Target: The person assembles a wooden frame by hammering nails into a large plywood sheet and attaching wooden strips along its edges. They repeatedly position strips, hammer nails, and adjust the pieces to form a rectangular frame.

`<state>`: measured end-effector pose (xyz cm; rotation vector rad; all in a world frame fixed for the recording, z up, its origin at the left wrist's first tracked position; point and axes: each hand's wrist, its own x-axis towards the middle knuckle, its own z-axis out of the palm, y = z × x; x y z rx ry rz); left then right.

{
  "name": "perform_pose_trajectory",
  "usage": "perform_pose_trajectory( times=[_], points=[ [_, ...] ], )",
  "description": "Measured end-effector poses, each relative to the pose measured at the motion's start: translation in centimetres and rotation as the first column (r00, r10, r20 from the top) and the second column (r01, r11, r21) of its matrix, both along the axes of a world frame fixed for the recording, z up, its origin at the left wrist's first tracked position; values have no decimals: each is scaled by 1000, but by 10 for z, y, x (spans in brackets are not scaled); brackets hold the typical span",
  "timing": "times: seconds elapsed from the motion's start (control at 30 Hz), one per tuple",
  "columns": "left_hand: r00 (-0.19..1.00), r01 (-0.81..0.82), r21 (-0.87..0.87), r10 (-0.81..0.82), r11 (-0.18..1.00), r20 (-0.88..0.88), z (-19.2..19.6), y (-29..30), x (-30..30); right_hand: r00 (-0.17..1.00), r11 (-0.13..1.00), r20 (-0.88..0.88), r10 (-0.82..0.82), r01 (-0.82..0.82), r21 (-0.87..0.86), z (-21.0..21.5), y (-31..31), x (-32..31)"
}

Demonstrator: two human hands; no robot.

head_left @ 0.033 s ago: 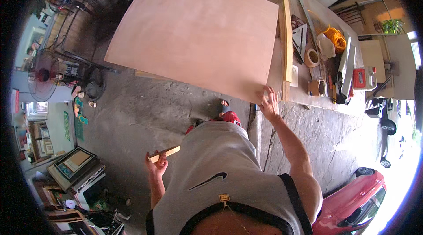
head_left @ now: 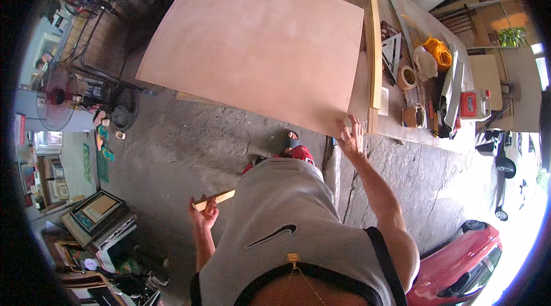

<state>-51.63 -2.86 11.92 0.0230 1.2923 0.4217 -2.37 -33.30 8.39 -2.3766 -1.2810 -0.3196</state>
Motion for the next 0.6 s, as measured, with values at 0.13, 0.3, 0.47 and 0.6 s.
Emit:
perform_pose_trajectory(
  times=[0.13,0.3,0.47,0.6],
  points=[
    [1000,-3,-2,3,1000,-1,-14,9,19,920,980,-337,-199,185,-73,-13,5,7],
    [998,58,27,-59,998,19,-15,8,30,154,709,-942,-299,696,-111,-39,27,22],
    [973,173,97,-185,980,137,-14,1,42,89,481,-928,-362,871,-104,-62,45,20],
    [982,169,86,-176,982,74,-19,-2,45,156,488,-770,-618,844,-221,-75,63,19]
  ],
)
